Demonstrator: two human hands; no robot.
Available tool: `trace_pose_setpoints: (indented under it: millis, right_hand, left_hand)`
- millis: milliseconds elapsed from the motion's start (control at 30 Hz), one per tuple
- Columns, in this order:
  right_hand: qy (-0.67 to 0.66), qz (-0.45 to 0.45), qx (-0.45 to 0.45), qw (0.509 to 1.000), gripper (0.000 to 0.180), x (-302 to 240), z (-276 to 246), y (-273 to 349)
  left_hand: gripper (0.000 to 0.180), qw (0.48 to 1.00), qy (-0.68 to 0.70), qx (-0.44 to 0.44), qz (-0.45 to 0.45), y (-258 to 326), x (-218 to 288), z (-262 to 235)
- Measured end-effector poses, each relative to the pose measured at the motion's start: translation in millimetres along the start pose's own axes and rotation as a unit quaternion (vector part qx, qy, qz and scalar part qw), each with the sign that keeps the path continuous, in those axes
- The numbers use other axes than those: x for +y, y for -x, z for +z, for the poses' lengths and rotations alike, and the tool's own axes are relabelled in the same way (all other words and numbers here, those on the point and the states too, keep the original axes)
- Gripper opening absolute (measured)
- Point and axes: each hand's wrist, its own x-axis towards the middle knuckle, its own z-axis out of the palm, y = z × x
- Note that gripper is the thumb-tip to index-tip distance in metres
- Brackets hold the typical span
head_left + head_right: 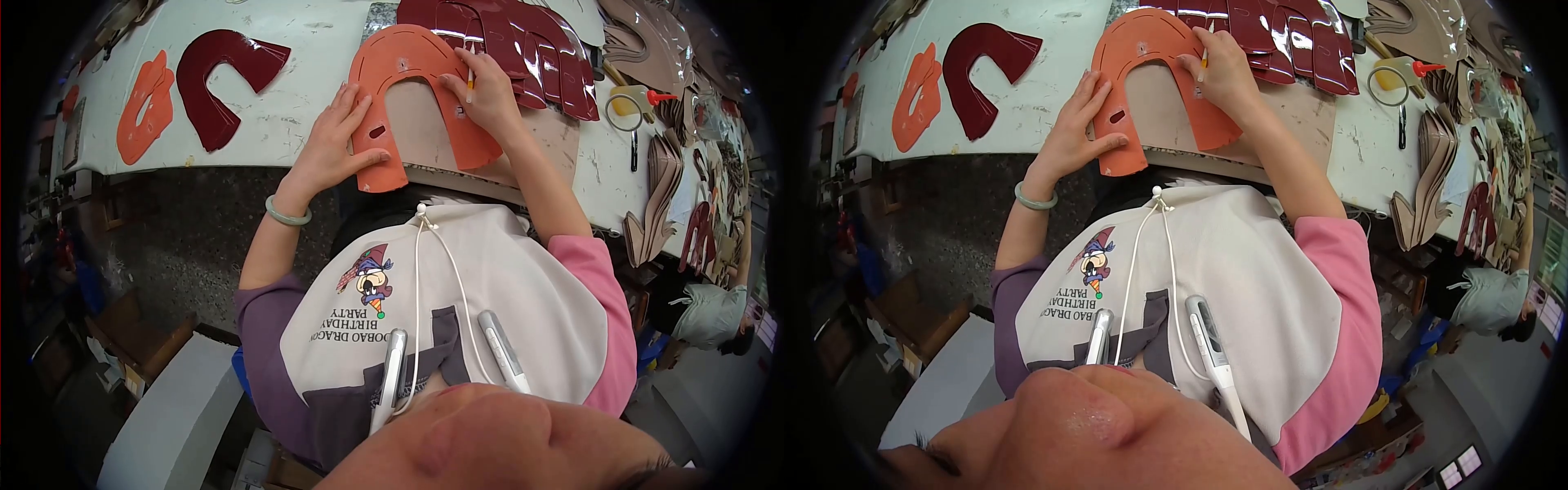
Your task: Assembling and tracing patterns onto shoe components at a factory workshop bench.
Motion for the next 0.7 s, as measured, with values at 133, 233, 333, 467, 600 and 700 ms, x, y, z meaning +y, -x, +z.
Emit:
trace_pose_setpoints:
  millis: [133,233,333,467,600,700]
  right_hand:
    - [-0.004,0.000,-0.003,1.000,0.047,4,1,-1]
    - [-0.004,-0.002,-0.001,1.000,0.046,3,2,0]
    - [0.001,-0.007,0.012,1.000,0.044,0,1,2]
    - [0.019,-0.218,0.120,0.968,0.038,2,-7,-8]
    - [-0.273,-0.108,-0.052,0.954,0.025,-40,-2,12]
    - [-0.250,-0.138,-0.184,0.940,0.015,-46,14,17]
  left_hand:
    - [0.078,1.000,-0.005,0.003,0.004,1,3,1]
    - [0.079,1.000,-0.006,0.003,0.003,1,3,1]
    - [0.080,1.000,-0.007,0.000,-0.002,1,2,2]
    - [0.079,1.000,-0.021,0.003,-0.011,1,5,2]
    - [0.078,0.999,-0.026,0.001,-0.019,3,2,2]
    - [0.077,0.999,-0.027,0.002,-0.025,3,2,2]
